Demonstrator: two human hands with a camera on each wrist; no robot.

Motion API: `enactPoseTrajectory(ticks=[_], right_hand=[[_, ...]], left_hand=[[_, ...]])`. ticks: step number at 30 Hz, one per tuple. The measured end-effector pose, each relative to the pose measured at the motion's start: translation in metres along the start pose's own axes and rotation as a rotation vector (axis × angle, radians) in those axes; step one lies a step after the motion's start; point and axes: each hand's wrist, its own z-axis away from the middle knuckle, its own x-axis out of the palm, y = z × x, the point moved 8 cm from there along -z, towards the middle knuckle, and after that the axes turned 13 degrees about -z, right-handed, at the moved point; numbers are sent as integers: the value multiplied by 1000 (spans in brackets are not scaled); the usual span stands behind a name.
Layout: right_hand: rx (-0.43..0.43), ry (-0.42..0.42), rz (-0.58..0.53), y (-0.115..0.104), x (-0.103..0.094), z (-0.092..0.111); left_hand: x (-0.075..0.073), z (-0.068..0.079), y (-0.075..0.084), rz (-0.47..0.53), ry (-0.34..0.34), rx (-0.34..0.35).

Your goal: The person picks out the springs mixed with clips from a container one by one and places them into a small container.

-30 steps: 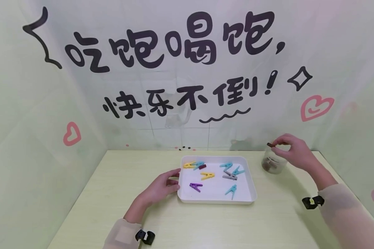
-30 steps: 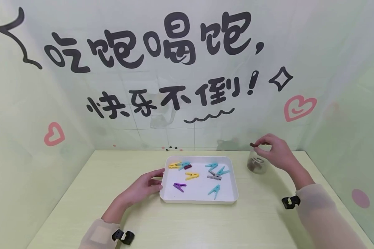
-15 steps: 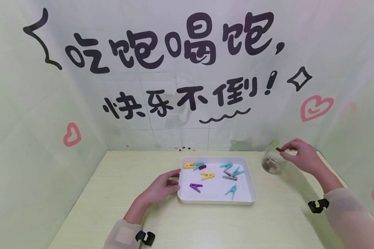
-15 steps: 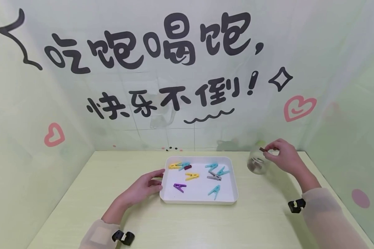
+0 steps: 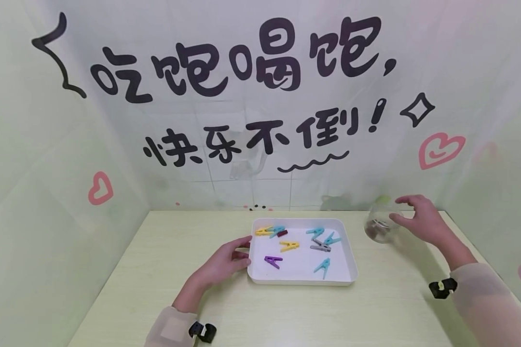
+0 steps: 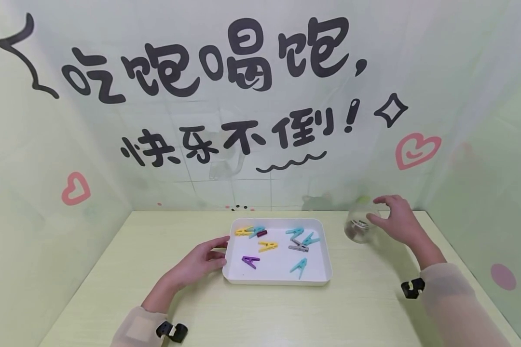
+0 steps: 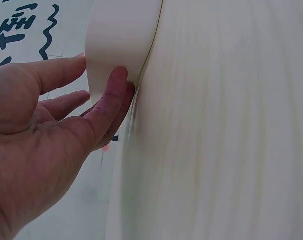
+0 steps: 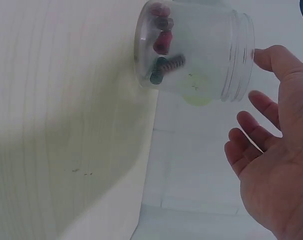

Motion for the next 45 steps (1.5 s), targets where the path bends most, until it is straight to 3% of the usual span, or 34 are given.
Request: enactPoseTrajectory(ticks=[15,24,35,45], right_hand=[[-15,4,-60,-10,3,-4],[-68,-8,-77,-32,11,-14],[-135,-40,-84,-62,30,-33],[-143,-112,-87,-83,57,-47]], left_hand=[[0,-1,-1,-4,-3,17],[1,0,0,-6,0,8],[0,2,2,-5,2,0],[1,-2,-2,-23,2,-1]])
